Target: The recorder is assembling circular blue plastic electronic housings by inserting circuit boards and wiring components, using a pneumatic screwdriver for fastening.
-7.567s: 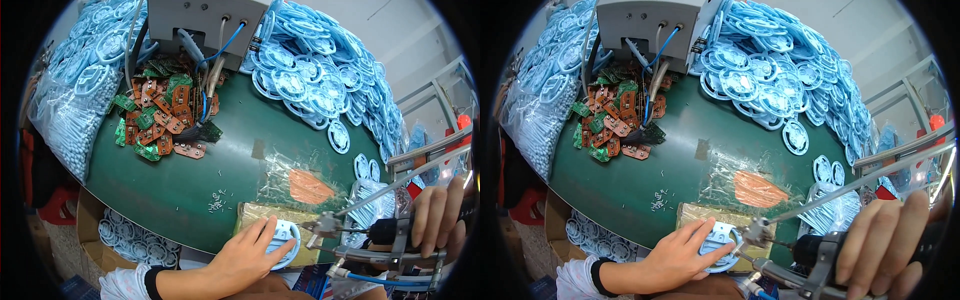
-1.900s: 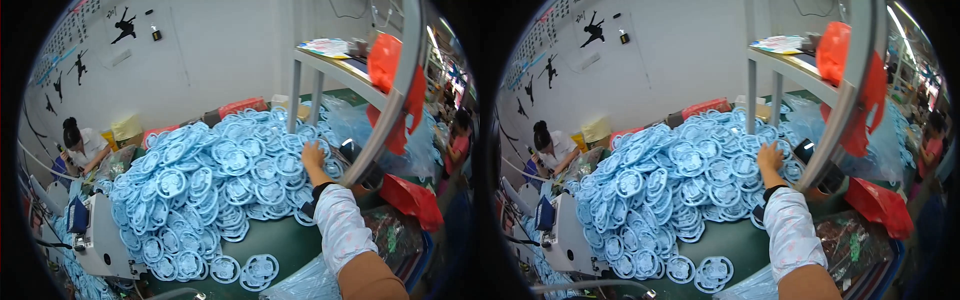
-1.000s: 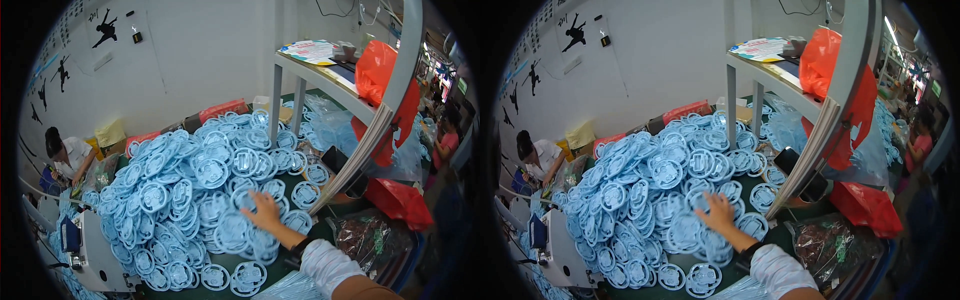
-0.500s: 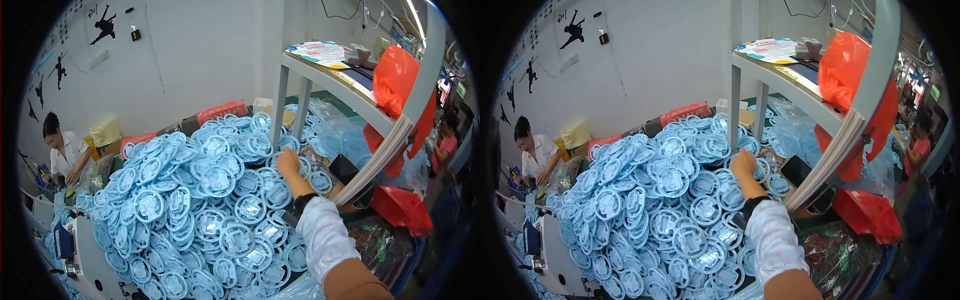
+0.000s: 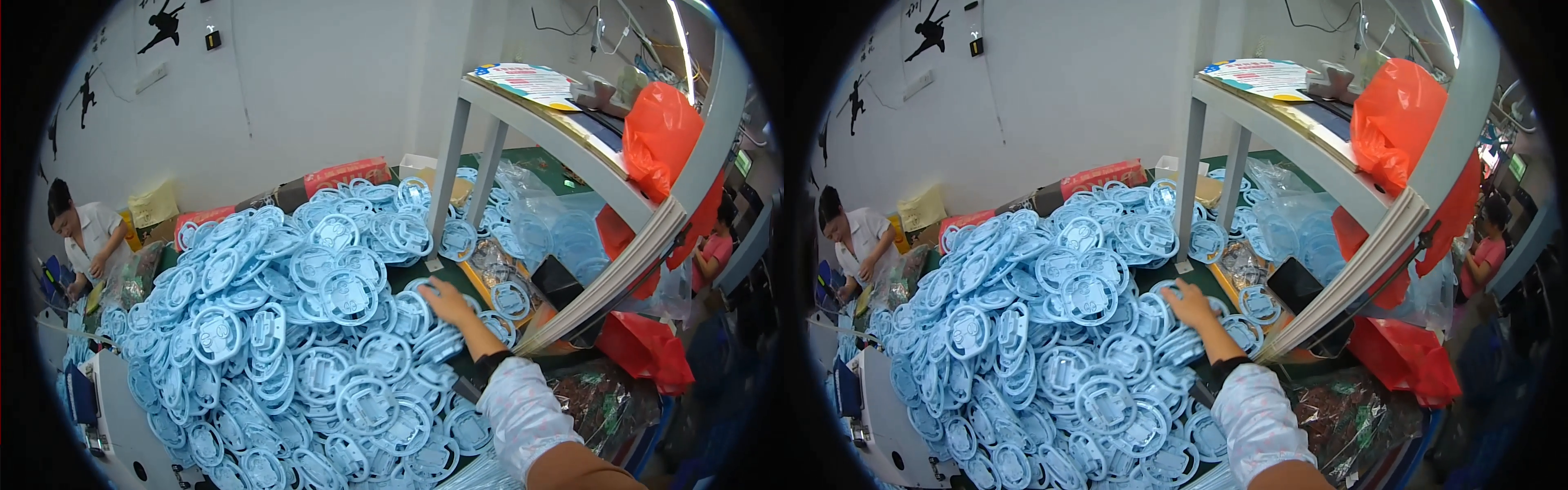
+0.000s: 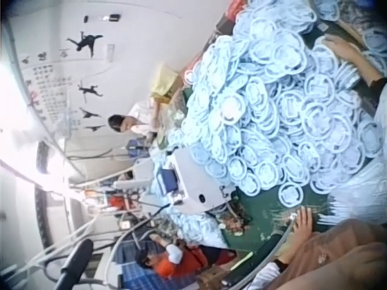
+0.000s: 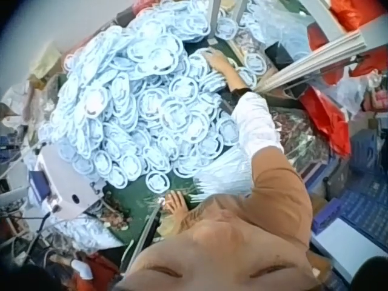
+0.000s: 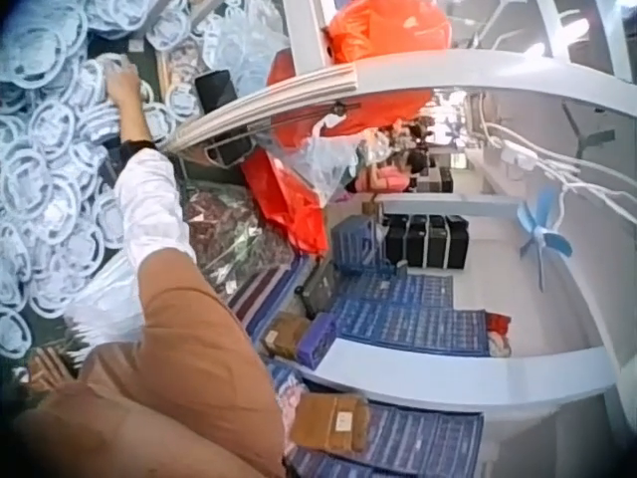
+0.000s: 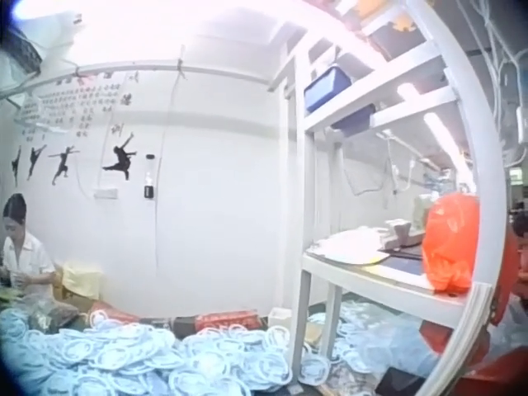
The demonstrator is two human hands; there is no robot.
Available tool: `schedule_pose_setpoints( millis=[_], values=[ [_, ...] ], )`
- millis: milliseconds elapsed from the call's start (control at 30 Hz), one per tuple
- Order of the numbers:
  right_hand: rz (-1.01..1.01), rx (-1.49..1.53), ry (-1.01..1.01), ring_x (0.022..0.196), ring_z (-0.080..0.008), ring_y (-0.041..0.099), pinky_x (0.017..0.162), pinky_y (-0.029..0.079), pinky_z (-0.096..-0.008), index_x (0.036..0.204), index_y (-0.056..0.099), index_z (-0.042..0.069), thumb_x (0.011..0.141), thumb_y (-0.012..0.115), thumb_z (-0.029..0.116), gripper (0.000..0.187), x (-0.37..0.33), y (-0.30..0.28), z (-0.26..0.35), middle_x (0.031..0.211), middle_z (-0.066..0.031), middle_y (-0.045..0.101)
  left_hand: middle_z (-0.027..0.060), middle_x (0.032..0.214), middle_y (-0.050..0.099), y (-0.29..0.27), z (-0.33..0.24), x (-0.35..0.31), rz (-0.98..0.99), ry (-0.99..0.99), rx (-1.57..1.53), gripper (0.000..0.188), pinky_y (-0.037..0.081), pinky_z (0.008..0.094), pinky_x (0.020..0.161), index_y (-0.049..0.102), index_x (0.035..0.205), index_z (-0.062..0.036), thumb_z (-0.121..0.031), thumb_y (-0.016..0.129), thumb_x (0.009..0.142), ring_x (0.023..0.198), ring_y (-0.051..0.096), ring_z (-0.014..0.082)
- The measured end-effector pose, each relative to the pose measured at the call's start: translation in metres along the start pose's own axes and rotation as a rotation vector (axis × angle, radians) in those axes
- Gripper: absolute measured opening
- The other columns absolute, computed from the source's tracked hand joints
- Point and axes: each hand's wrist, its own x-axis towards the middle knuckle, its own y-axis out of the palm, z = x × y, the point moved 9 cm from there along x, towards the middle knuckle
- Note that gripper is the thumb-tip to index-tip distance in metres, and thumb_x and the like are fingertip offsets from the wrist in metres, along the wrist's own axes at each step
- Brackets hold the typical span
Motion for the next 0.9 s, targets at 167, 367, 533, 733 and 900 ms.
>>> schedule_pose_setpoints(
  millis=[167, 367, 533, 733, 900],
  values=[
    [0.094, 0.153, -0.084, 0.123, -0.0317, 0.041, 0.102, 0.031, -0.0336, 0.130, 0.045, 0.005, 0.082, 0.052, 0.056, 0.070, -0.077, 0.045, 0.060, 0.132, -0.0198, 0.044, 0.0230, 0.148, -0.001, 0.012, 0.002, 0.007, -0.047, 0.009, 0.110, 0.079, 0.008, 0.0634, 0.102, 0.002, 0.142, -0.0005, -0.038, 0.045, 0.088, 0.136, 0.000, 0.0418],
    [0.214, 0.135, -0.101, 0.125, -0.0362, 0.036, 0.101, 0.023, -0.0542, 0.134, 0.040, 0.017, 0.079, 0.044, 0.067, 0.075, -0.134, 0.074, 0.067, 0.139, -0.0120, 0.036, 0.0263, 0.145, 0.014, 0.007, -0.006, -0.004, -0.571, 0.097, 0.614, 0.060, 0.008, 0.0629, 0.102, 0.022, 0.140, 0.0011, -0.027, 0.040, 0.090, 0.134, 0.008, 0.0443],
    [0.289, 0.072, -0.088, 0.102, -0.0312, 0.057, 0.089, 0.042, -0.0396, 0.100, 0.065, 0.008, 0.083, 0.051, 0.055, 0.052, -0.128, 0.035, 0.094, 0.103, -0.0181, 0.062, 0.0252, 0.146, 0.013, 0.018, 0.013, 0.005, -0.345, -0.018, 0.355, 0.057, 0.012, 0.0622, 0.102, 0.021, 0.140, 0.0008, -0.025, 0.037, 0.091, 0.134, 0.011, 0.0426],
    [-0.776, -0.031, 0.159, 0.119, -0.0461, 0.038, 0.100, 0.033, -0.0450, 0.120, 0.047, -0.003, 0.079, 0.050, 0.014, 0.045, 0.028, -0.099, 0.003, 0.136, -0.0270, 0.032, 0.0233, 0.147, 0.004, -0.002, -0.005, 0.002, -0.027, -0.003, 0.011, 0.082, 0.013, 0.0609, 0.102, 0.007, 0.143, -0.0008, -0.042, 0.050, 0.086, 0.135, 0.007, 0.0428],
    [-0.859, -0.087, 0.056, 0.122, -0.0414, 0.038, 0.101, 0.033, -0.0441, 0.130, 0.034, -0.007, 0.077, 0.051, 0.014, 0.060, 0.066, -0.123, -0.008, 0.136, -0.0267, 0.033, 0.0210, 0.149, 0.000, 0.043, 0.016, 0.009, -0.176, -0.039, 0.220, 0.087, 0.011, 0.0601, 0.103, 0.005, 0.143, -0.0024, -0.052, 0.046, 0.085, 0.136, 0.001, 0.0413]
  ],
)
